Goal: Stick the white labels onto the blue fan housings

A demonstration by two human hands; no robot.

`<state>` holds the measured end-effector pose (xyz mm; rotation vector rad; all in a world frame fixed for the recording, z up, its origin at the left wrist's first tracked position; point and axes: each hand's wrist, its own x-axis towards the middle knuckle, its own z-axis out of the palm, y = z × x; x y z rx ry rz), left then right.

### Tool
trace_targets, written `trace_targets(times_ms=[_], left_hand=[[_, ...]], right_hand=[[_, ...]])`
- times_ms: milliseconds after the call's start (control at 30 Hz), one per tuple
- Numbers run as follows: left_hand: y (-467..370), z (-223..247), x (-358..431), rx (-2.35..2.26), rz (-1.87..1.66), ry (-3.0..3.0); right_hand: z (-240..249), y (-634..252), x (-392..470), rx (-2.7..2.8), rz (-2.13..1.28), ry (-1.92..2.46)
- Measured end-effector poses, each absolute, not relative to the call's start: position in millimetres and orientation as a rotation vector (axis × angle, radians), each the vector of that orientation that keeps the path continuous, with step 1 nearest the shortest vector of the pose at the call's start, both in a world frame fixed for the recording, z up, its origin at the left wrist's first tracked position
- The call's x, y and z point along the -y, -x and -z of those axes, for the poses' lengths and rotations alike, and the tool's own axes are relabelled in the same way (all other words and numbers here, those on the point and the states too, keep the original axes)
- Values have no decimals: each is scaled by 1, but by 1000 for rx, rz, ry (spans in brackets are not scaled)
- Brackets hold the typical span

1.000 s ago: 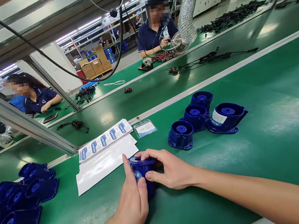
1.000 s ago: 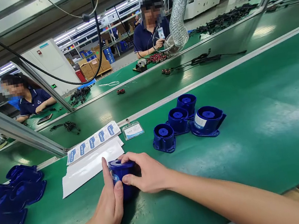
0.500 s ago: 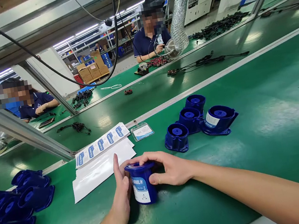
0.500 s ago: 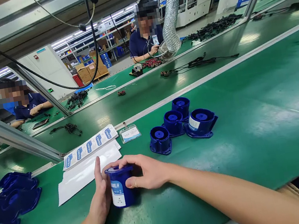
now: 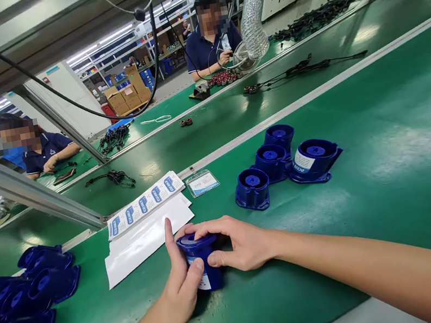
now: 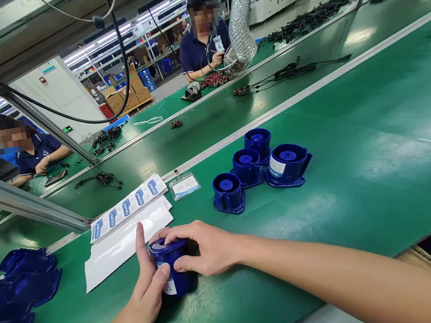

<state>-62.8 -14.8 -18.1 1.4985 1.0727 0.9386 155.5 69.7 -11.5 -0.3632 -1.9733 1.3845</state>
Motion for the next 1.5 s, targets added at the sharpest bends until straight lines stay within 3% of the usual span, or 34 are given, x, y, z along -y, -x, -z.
trace_targets(times_ms=[600, 800, 900, 1033, 1200, 1500], left_hand=[[67, 13, 13, -1074, -701, -1544], [64, 32, 8, -1037, -1045, -1650], [61, 34, 5, -1193, -1147, -1572], [57, 31, 2, -1380, -1279, -1533], [57, 31, 1, -1376, -1285, -1571], [60, 32, -3, -1275, -1268, -1425]], right_hand=[[14, -158, -76, 1813, -1790, 394], [25, -158, -85, 1714, -1878, 259], [20, -158, -81, 1900, -1541, 436], [18, -161, -75, 2146, -818, 750], [21, -161, -75, 2379, -197, 351], [21, -152, -71, 2281, -24, 469]])
